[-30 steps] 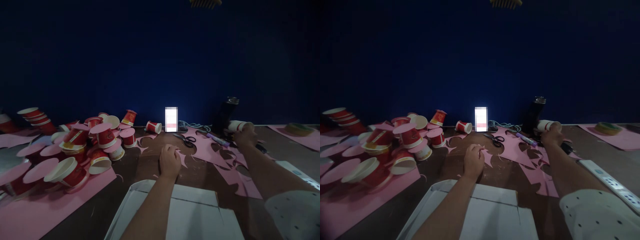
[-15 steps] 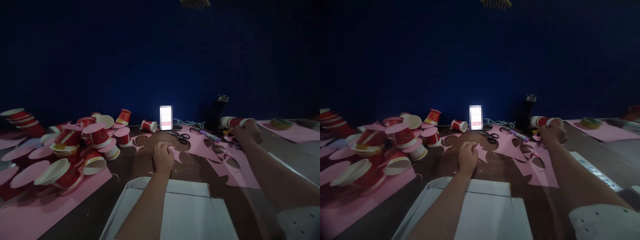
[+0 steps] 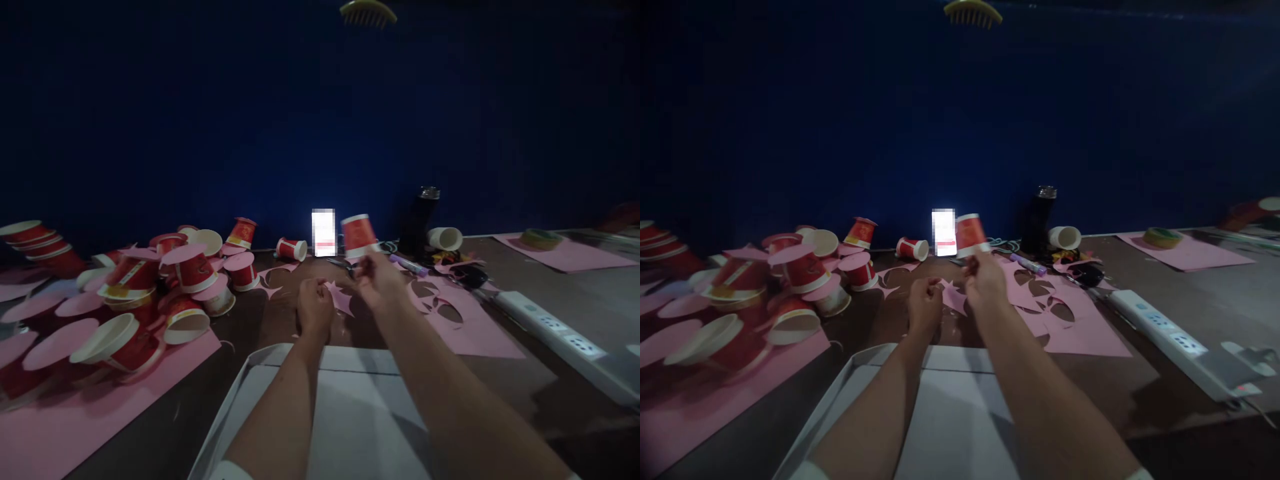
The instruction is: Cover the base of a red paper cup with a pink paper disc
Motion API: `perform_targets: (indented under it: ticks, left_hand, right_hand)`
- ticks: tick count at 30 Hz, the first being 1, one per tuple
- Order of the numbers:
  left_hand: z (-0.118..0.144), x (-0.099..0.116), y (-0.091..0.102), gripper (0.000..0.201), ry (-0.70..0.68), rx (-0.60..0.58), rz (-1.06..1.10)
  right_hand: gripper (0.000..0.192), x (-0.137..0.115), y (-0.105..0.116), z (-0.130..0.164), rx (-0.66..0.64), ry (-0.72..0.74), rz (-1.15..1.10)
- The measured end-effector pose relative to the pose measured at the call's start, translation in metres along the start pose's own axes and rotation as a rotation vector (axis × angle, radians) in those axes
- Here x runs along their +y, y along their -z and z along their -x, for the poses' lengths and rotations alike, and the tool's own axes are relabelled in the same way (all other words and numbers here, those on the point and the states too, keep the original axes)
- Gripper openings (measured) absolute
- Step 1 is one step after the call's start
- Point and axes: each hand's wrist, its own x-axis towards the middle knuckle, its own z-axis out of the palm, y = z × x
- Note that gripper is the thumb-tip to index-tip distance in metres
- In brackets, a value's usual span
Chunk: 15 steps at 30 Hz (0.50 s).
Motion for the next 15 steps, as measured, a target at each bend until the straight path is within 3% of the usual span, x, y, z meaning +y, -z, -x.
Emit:
perform_targets:
  ticks: [1, 3, 6, 8, 10, 12, 15]
  left_hand:
    - [-0.001, -0.002, 0.000, 0.020, 0.064, 0.022, 0.058]
    - [-0.004, -0.006, 0.003, 0.018, 0.211, 0.054, 0.172]
    - [-0.007, -0.005, 0.008, 0.018, 0.334, 0.118, 0.221]
    - [-0.006, -0.001, 0.011, 0.023, 0.310, 0.162, 0.224]
    - [-0.003, 0.006, 0.012, 0.033, 0.235, 0.134, 0.287]
    - [-0.001, 0.011, 0.013, 0.046, 0.186, 0.082, 0.298]
    - [-0.001, 0.013, 0.016, 0.058, 0.196, 0.109, 0.254]
  right_hand:
    - [0.012, 0.021, -0.008, 0.011, -0.118, -0.100, -0.002]
    - [0.018, 0.057, -0.014, 0.024, -0.243, -0.144, -0.009]
    - [0.024, 0.089, -0.002, 0.018, -0.243, -0.107, 0.056]
    - [0.020, 0.098, 0.010, 0.004, -0.167, -0.151, 0.092]
    - [0.018, 0.100, 0.020, -0.008, -0.171, -0.185, 0.085]
    - [0.020, 0.100, 0.025, -0.014, -0.262, -0.204, 0.076]
    - [0.026, 0.100, 0.025, -0.012, -0.427, -0.187, 0.132]
